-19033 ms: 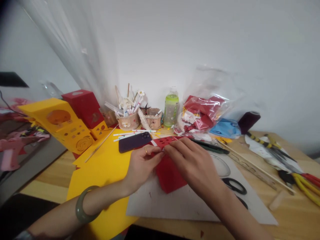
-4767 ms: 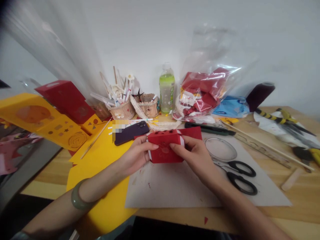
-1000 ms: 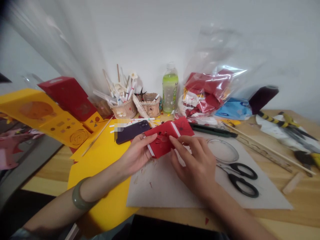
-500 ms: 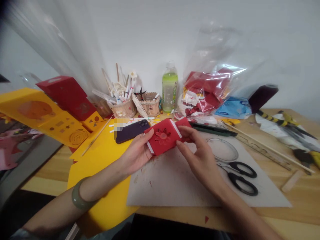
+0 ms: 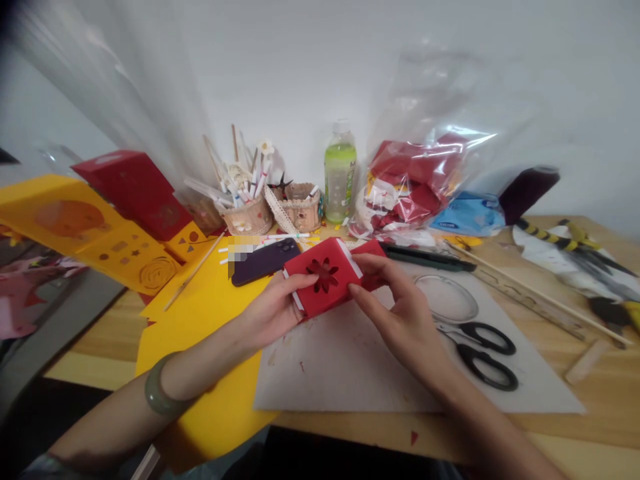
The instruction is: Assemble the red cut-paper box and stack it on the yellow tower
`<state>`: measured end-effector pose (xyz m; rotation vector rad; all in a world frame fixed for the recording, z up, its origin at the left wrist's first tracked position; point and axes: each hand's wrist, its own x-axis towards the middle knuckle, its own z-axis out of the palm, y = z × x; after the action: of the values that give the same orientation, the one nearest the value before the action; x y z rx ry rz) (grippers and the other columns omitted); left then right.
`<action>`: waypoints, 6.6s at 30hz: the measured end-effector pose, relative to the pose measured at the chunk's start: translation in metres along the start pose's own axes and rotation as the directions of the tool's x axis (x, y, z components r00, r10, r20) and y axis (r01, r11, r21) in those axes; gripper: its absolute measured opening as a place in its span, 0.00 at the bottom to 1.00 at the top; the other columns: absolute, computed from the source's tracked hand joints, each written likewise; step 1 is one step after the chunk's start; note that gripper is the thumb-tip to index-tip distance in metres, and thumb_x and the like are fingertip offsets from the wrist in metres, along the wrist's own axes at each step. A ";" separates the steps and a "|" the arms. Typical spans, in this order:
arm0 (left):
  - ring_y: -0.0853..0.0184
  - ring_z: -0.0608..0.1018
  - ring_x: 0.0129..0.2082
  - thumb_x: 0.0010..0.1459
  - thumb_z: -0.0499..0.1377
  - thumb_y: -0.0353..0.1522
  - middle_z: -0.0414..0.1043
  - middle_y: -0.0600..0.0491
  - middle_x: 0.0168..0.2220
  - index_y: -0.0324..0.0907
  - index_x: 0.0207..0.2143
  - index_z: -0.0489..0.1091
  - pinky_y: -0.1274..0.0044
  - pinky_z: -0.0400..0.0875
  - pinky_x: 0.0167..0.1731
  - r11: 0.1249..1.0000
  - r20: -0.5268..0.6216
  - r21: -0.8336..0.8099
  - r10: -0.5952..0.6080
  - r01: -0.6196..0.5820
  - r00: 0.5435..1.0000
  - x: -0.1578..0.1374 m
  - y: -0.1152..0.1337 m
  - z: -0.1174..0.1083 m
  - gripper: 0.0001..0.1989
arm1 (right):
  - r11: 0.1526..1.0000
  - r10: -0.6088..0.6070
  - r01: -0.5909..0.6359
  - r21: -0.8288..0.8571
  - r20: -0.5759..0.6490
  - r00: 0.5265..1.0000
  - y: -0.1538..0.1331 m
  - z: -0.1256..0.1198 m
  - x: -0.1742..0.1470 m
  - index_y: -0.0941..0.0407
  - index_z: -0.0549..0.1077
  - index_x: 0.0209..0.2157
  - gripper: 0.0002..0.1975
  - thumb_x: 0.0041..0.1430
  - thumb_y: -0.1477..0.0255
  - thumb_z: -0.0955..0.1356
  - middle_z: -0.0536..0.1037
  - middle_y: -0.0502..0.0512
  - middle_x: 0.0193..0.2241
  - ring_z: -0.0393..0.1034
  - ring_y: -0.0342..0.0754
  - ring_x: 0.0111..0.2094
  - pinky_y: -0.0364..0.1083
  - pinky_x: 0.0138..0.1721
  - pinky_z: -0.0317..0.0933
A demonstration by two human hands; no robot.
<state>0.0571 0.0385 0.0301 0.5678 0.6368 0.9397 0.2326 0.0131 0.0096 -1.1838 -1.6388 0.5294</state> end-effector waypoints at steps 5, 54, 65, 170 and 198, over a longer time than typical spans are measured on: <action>0.67 0.77 0.34 0.44 0.62 0.23 0.77 0.50 0.35 0.36 0.36 0.74 0.74 0.69 0.41 0.999 0.006 -0.031 -0.027 0.027 1.000 0.001 0.001 -0.001 0.13 | 0.999 -0.013 0.012 -0.031 -0.039 0.999 0.000 0.000 0.000 0.49 0.70 0.48 0.16 0.57 0.66 0.69 0.75 0.52 0.44 0.70 0.48 0.40 0.49 0.42 0.66; 0.71 0.74 0.31 0.35 0.65 0.21 0.75 0.53 0.34 0.39 0.37 0.74 0.77 0.66 0.35 0.938 0.116 0.345 -0.022 -0.020 0.993 0.003 0.007 -0.011 0.21 | 1.000 0.001 -0.001 -0.006 -0.139 0.990 -0.021 -0.005 -0.001 0.51 0.75 0.35 0.05 0.54 0.72 0.70 0.78 0.48 0.31 0.72 0.43 0.28 0.43 0.32 0.68; 0.70 0.73 0.32 0.35 0.66 0.22 0.74 0.53 0.35 0.40 0.37 0.75 0.77 0.65 0.36 0.924 0.147 0.377 0.015 -0.070 0.989 0.003 -0.001 -0.014 0.22 | 0.992 -0.048 0.034 -0.120 -0.114 0.992 -0.022 0.006 0.000 0.54 0.75 0.33 0.03 0.53 0.72 0.70 0.77 0.48 0.25 0.68 0.41 0.23 0.42 0.25 0.65; 0.70 0.76 0.30 0.32 0.65 0.20 0.77 0.54 0.28 0.37 0.30 0.75 0.76 0.66 0.39 0.986 0.090 0.163 0.017 -0.031 0.996 0.003 -0.002 -0.006 0.17 | 0.999 -0.007 0.002 -0.041 -0.109 0.994 -0.023 -0.001 0.001 0.52 0.76 0.29 0.01 0.53 0.72 0.70 0.78 0.47 0.25 0.69 0.42 0.23 0.41 0.23 0.63; 0.70 0.75 0.28 0.37 0.66 0.25 0.77 0.52 0.27 0.37 0.30 0.76 0.77 0.68 0.36 0.985 0.077 0.156 0.058 -0.069 0.995 0.004 -0.005 -0.007 0.12 | 0.938 -0.263 0.257 -0.233 0.003 0.965 -0.018 -0.001 -0.001 0.52 0.73 0.40 0.09 0.58 0.76 0.67 0.75 0.51 0.32 0.68 0.42 0.28 0.41 0.24 0.63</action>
<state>0.0567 0.0403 0.0212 0.7647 0.6354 0.9289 0.2259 0.0045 0.0239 -1.1102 -1.8348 0.1554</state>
